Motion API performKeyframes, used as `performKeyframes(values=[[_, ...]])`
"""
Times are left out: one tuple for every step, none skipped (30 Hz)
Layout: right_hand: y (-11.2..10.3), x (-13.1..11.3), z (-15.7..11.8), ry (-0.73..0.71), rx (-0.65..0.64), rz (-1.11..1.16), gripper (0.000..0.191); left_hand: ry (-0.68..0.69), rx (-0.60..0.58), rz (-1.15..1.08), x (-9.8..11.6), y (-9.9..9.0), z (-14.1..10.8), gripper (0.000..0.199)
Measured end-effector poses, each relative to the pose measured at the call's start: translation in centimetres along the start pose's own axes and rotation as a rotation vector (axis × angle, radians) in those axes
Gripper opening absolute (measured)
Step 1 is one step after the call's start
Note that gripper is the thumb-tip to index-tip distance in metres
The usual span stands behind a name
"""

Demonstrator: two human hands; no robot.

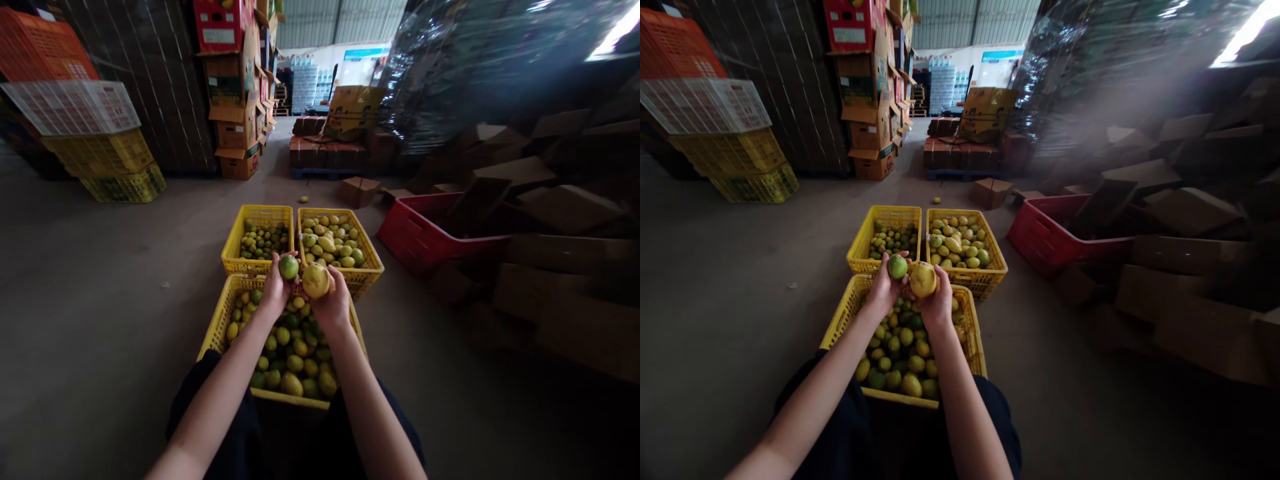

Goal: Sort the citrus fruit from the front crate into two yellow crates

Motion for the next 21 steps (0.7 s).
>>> performKeyframes(values=[[0.0,0.0,0.0,0.018,-0.016,0.019,0.026,-0.022,0.004,-0.013,0.0,-0.1,0.0,0.039],[0.0,0.0,0.0,0.038,-0.028,0.028,0.024,-0.053,0.013,-0.026,0.1,-0.1,0.0,0.042],[0.0,0.0,0.1,0.06,-0.039,0.029,0.025,-0.092,0.022,-0.037,0.1,-0.2,0.0,0.046],[-0.1,0.1,0.2,0.081,-0.049,0.03,0.026,-0.136,0.029,-0.048,0.1,-0.3,-0.1,0.049],[-0.2,0.2,0.3,0.098,-0.055,0.032,0.026,-0.18,0.037,-0.06,0.1,-0.4,-0.2,0.05],[-0.4,0.3,0.4,0.113,-0.06,0.035,0.027,-0.219,0.041,-0.072,0.0,-0.4,-0.3,0.05],[-0.5,0.4,0.5,0.126,-0.064,0.039,0.026,-0.249,0.041,-0.084,0.0,-0.4,-0.3,0.048],[-0.7,0.5,0.6,0.136,-0.07,0.046,0.026,-0.269,0.038,-0.095,0.1,-0.4,-0.4,0.046],[-0.7,0.5,0.7,0.145,-0.08,0.053,0.025,-0.282,0.039,-0.102,0.0,-0.4,-0.4,0.044],[-0.8,0.6,0.7,0.155,-0.093,0.058,0.025,-0.289,0.043,-0.106,0.0,-0.5,-0.5,0.043],[-0.8,0.6,0.7,0.164,-0.106,0.059,0.026,-0.295,0.046,-0.108,0.0,-0.4,-0.5,0.043],[-0.7,0.6,0.7,0.169,-0.116,0.06,0.026,-0.298,0.046,-0.106,0.0,-0.4,-0.5,0.045],[-0.7,0.6,0.6,0.171,-0.122,0.06,0.027,-0.299,0.046,-0.102,-0.1,-0.4,-0.5,0.047],[-0.6,0.6,0.6,0.174,-0.125,0.058,0.028,-0.299,0.043,-0.096,-0.1,-0.4,-0.5,0.05],[-0.6,0.6,0.5,0.178,-0.126,0.057,0.029,-0.298,0.034,-0.086,-0.2,-0.3,-0.5,0.053],[-0.5,0.6,0.5,0.182,-0.124,0.06,0.03,-0.295,0.023,-0.073,-0.2,-0.3,-0.5,0.055],[-0.5,0.6,0.5,0.183,-0.121,0.066,0.03,-0.29,0.008,-0.058,-0.2,-0.2,-0.5,0.057],[-0.5,0.7,0.5,0.182,-0.114,0.074,0.031,-0.283,-0.008,-0.045,-0.2,-0.1,-0.5,0.058],[-0.6,0.7,0.5,0.182,-0.104,0.082,0.032,-0.282,-0.024,-0.036,-0.2,-0.1,-0.4,0.058],[-0.7,0.8,0.6,0.187,-0.096,0.085,0.034,-0.287,-0.039,-0.033,-0.3,0.0,-0.4,0.058],[-0.8,1.0,0.7,0.195,-0.091,0.085,0.035,-0.296,-0.05,-0.036,-0.3,0.1,-0.4,0.058]])
Point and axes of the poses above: each hand's wrist, its own z-axis towards the middle knuckle, its own y-axis out of the palm, x = y × z, the point moved 5 cm from there along z, towards the middle knuckle
